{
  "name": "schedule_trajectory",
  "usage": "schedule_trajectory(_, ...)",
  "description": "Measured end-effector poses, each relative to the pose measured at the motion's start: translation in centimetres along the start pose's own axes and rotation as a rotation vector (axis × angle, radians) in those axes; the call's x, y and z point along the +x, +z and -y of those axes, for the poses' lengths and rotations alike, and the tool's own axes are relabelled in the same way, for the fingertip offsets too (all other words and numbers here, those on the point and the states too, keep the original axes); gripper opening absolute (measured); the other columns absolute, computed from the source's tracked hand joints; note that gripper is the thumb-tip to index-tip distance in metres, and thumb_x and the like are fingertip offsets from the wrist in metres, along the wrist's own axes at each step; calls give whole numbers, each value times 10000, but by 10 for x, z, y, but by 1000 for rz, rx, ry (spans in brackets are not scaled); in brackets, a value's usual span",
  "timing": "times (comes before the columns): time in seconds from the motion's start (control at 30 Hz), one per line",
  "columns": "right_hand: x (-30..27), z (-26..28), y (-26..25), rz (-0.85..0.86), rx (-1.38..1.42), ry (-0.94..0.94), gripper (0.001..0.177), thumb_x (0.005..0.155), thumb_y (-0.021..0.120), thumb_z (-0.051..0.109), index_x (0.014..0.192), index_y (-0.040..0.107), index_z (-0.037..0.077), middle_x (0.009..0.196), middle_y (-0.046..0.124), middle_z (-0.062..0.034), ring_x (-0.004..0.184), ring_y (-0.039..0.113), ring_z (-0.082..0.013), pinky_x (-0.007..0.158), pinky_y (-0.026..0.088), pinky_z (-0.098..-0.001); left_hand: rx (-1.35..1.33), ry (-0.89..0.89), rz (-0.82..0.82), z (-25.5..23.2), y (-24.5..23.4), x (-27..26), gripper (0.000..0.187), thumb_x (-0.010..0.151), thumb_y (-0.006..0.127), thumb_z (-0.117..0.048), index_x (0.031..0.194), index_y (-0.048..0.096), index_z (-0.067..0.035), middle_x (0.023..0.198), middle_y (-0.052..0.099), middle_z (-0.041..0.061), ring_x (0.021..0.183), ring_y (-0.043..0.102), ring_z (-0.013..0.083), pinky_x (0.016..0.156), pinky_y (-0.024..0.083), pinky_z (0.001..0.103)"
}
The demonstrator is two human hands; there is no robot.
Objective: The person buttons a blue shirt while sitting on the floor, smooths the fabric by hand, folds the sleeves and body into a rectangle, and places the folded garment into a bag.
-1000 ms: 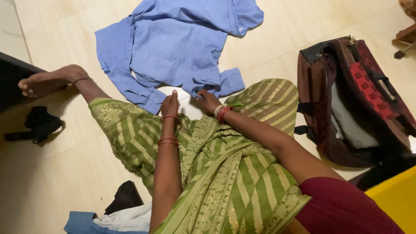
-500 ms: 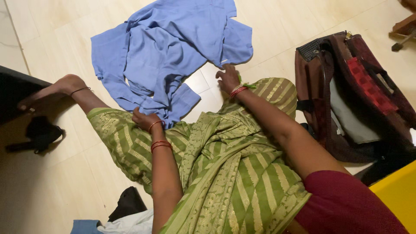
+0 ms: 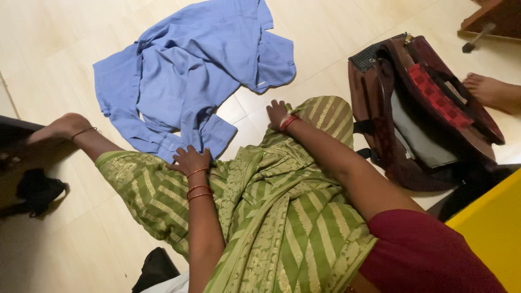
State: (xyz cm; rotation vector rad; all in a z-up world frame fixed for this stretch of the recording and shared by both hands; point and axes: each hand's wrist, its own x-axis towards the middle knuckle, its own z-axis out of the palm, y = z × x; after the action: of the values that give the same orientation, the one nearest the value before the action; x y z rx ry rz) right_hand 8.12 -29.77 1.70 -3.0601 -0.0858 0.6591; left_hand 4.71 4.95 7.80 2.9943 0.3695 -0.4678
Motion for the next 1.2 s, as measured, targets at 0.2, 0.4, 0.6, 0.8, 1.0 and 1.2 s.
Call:
schedule_trajectory(0.2,-24,28,2,-60,15,18,686,769,811,227,1364,514,56,1383,428,-286,1160,549,-484,915,492,-591,89,-25,8,5,22,5,918,801,727,-656,1431,521,-20,1496,424,194,1384,389,436,1113,143,758)
schedule_trajectory(0.4,-17,28,11,-46,37,30,740,790,806,227,1424,496,2,1504,362,-359,1198,548,-507,959,502,-569,-17,-14,-25,8,36,8,1046,752,755,-651,1492,410,2,1537,332,225,1381,363,435,1100,177,748)
schedule_trajectory(0.6,-25,34,-2,6,115,103,701,829,767,202,1454,484,56,1564,335,-292,1283,501,-496,1000,476,-623,-43,10,-77,15,49,11,895,814,724,-596,1445,485,-7,1557,369,223,1377,408,443,1097,247,739)
schedule_trajectory(0.8,-35,36,-19,79,103,78,830,805,788,197,1524,401,45,1600,241,-329,1330,438,-521,1053,434,-604,-51,32,-87,18,55,15,871,829,720,-569,1448,483,-3,1539,386,227,1368,414,439,1084,269,714)
schedule_trajectory(1.0,-37,35,-27,125,114,66,874,815,792,197,1548,347,29,1611,203,-320,1347,410,-525,1076,412,-599,-56,26,-83,16,51,14,845,829,722,-540,1442,488,-8,1553,371,222,1375,406,431,1085,293,672)
schedule_trajectory(1.2,-33,34,-15,89,139,85,759,873,721,171,1545,387,56,1616,241,-294,1345,429,-506,1069,435,-612,-59,7,-63,11,40,8,820,844,727,-525,1435,496,-6,1555,375,214,1385,403,417,1087,315,641)
